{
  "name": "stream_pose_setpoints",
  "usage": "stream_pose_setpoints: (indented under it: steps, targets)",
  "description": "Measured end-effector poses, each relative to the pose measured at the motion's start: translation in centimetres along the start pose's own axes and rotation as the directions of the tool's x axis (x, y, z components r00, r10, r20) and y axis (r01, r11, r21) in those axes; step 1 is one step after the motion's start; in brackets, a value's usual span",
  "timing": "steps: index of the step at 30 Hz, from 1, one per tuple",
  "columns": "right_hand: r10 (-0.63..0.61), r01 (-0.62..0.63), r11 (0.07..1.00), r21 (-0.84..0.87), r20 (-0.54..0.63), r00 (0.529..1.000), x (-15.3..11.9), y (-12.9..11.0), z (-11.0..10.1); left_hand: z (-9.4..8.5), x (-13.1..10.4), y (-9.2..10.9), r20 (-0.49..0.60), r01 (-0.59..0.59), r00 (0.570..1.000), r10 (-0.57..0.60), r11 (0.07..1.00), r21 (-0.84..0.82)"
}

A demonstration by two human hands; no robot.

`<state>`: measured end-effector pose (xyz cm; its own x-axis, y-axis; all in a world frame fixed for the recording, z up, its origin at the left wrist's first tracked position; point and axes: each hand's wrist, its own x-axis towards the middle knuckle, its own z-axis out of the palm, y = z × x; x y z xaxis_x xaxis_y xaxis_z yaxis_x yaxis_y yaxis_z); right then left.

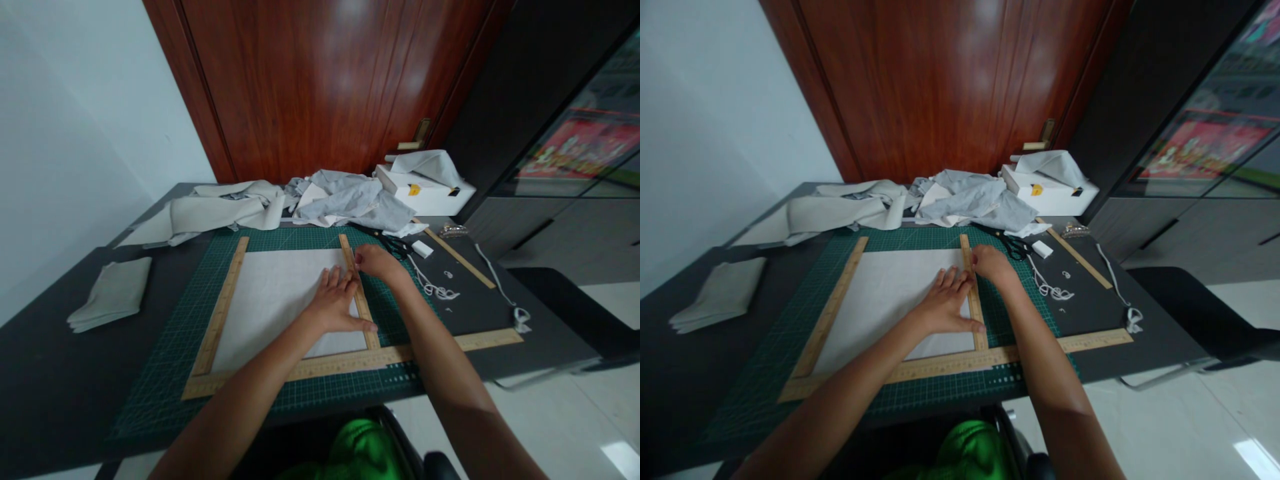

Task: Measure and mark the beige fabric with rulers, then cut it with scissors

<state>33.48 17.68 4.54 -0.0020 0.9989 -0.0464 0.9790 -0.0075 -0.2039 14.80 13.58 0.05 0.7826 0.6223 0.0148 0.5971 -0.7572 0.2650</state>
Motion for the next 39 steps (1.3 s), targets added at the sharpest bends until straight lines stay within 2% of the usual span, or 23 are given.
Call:
stream_pose_setpoints:
  steps: [16,22,30,39]
  targets:
    - [-0.026,0.027,1.000,-0.012,0.092,0.995,0.3,0.2,-0.4,0.5,0.1,-0.3,-0.025,-0.003,1.000,0.002,1.000,-0.030]
    - [-0.008,0.003,1.000,0.022,0.191,0.982,-0.3,0.1,-0.9,0.2,0.2,-0.1,0.009,0.015,1.000,-0.015,1.000,-0.021]
    - [-0.022,-0.015,0.996,0.090,0.394,0.919,-1.4,-0.2,-2.3,0.1,0.2,0.0,0.005,0.005,1.000,-0.004,0.999,-0.039]
    - [-0.064,-0.050,0.982,0.181,0.576,0.815,-2.5,-0.2,-3.0,0.4,0.2,-0.1,-0.013,0.005,1.000,-0.005,0.999,-0.050]
